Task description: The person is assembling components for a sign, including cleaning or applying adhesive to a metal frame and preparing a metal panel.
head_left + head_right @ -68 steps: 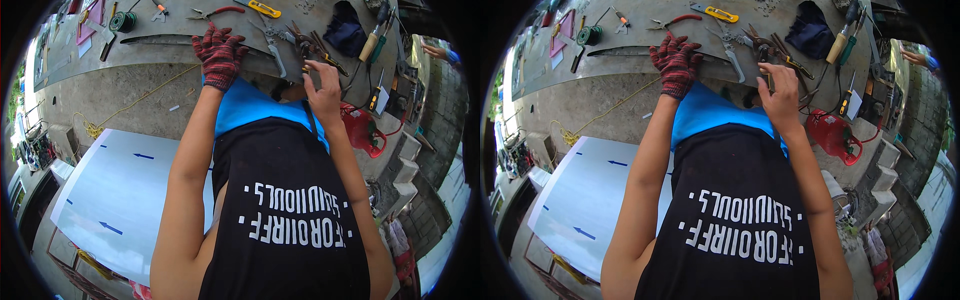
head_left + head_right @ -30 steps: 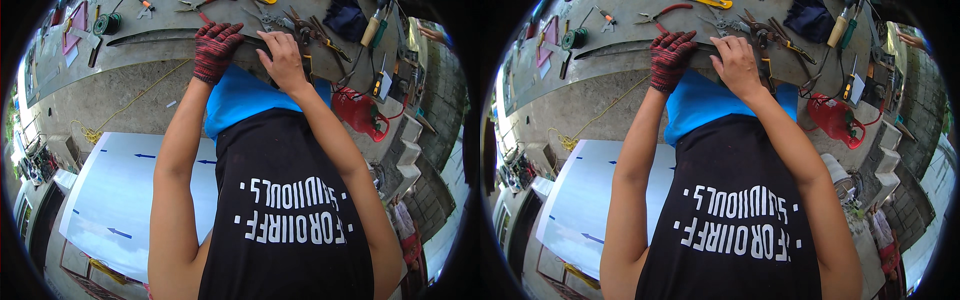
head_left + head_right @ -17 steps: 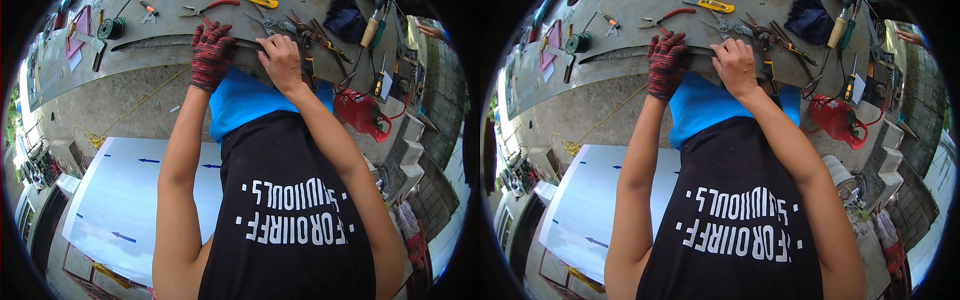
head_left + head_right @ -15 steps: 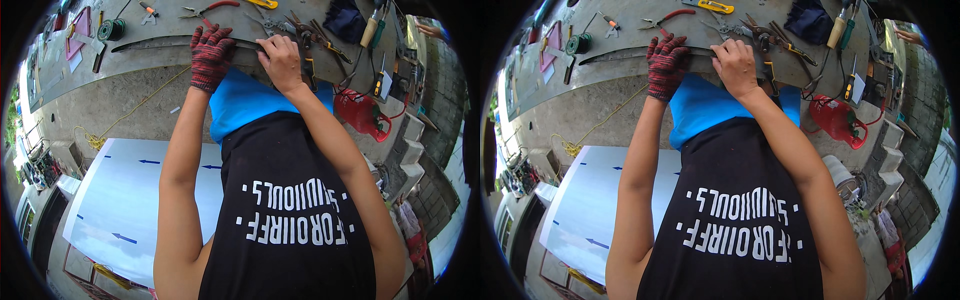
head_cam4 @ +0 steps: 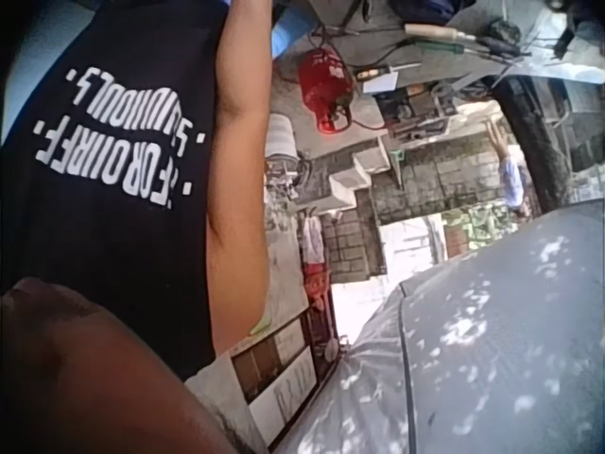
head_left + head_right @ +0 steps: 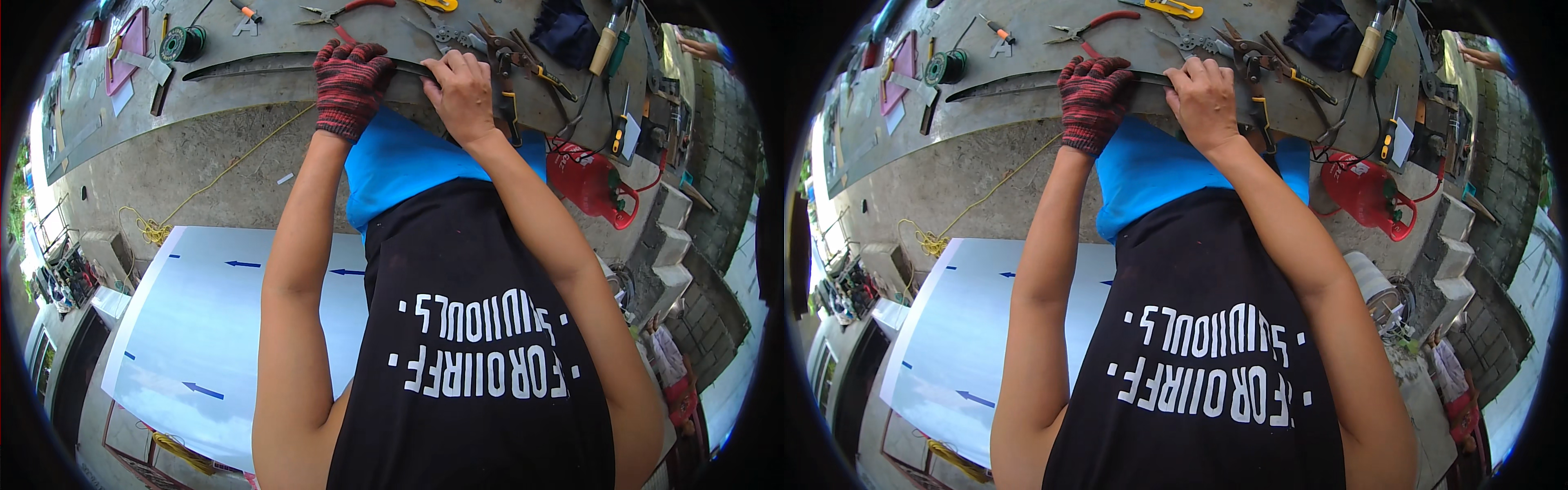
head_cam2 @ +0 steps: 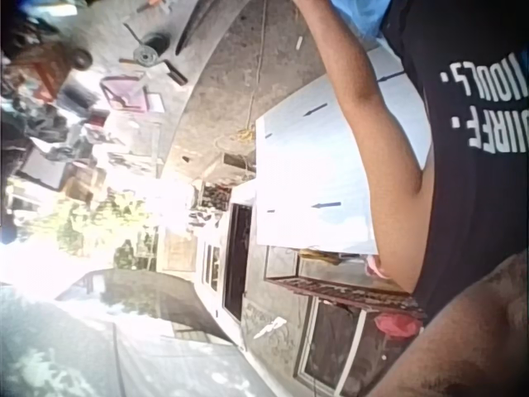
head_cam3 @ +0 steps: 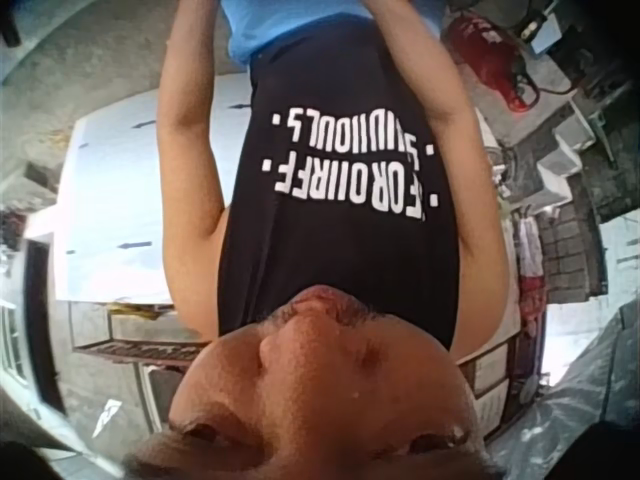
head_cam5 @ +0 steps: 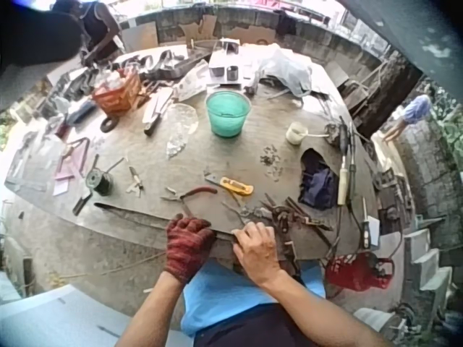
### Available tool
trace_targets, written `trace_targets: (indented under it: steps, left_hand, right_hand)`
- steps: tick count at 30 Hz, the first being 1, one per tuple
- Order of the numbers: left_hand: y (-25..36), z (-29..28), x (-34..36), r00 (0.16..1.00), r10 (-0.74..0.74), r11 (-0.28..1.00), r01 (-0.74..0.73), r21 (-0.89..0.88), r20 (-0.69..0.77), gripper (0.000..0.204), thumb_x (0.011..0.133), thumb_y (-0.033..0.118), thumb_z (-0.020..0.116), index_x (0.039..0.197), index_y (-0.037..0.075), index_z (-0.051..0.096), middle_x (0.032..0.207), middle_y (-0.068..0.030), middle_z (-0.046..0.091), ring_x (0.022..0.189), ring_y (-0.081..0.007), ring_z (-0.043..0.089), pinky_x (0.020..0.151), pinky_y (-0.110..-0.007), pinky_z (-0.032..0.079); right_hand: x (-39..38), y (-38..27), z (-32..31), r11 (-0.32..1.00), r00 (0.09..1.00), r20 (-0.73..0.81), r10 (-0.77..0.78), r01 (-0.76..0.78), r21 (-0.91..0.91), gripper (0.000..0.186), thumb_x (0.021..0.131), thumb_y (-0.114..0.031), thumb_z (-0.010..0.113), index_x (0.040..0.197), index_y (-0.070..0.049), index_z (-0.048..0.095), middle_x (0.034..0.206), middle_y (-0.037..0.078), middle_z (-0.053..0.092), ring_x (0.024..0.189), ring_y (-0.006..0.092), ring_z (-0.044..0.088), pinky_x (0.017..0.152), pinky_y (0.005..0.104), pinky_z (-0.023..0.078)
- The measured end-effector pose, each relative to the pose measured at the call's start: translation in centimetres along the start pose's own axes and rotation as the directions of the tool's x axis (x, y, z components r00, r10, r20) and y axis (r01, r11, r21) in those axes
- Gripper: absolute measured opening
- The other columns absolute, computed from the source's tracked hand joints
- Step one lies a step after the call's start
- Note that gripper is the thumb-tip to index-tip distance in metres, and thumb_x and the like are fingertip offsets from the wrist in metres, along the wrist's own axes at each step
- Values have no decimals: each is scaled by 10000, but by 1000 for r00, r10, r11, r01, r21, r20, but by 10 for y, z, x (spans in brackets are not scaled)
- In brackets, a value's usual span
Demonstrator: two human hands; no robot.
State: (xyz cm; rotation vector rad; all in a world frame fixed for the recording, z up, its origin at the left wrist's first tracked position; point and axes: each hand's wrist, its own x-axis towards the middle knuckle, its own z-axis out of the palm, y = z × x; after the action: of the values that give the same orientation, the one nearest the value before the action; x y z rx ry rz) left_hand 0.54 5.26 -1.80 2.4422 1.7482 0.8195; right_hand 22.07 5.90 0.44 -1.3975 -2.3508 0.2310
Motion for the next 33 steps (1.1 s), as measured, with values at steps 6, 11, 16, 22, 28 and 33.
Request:
trace_targets:
  steps: [6,11,16,22,28,33]
  left_hand:
    - [-2,0,3,1000,18,1000,-18,-2,-14,153,776,261,821,919,246,771,1077,48,754,1024,-230,686,967,-464,469]
    - [-3,2,5,999,20,999,-21,-24,-24,139,778,279,812,898,241,755,1023,38,738,981,-266,682,969,-493,451]
    - [-1,1,7,1000,2,1000,-2,-6,1,171,754,274,834,912,247,776,1033,53,747,976,-261,681,905,-469,467]
    - [1,3,3,1000,-20,999,19,-27,-9,164,749,308,832,876,233,761,1044,43,733,1021,-267,668,991,-510,424]
    - [1,5,2,999,-23,999,22,-39,-23,168,751,307,831,880,228,759,1052,47,733,1038,-256,663,1026,-514,416]
    - [2,4,3,999,-32,999,33,-23,1,182,748,305,833,894,225,760,1055,46,734,1037,-255,662,1025,-517,409]
  right_hand:
    - [1,-3,2,999,999,-10,31,-31,-16,301,790,-194,825,1079,-158,750,1007,14,641,1019,236,603,896,415,438]
    - [2,-3,6,998,999,2,54,-54,-14,318,783,-209,834,1088,-167,751,1020,16,650,1043,234,610,914,416,430]
    - [2,-2,8,998,998,6,65,-65,-21,317,782,-218,836,1085,-173,752,1017,18,650,1036,232,613,917,415,425]
    - [3,-5,7,997,998,11,67,-66,-47,294,782,-230,836,1061,-180,757,1003,11,649,1029,221,614,924,419,399]
    - [4,-6,8,995,998,5,70,-70,-72,275,775,-235,840,1036,-191,763,994,5,649,1014,211,616,912,423,386]
    - [3,-7,7,993,997,12,78,-76,-94,274,768,-239,845,1029,-201,767,988,-2,648,1008,203,616,902,423,383]
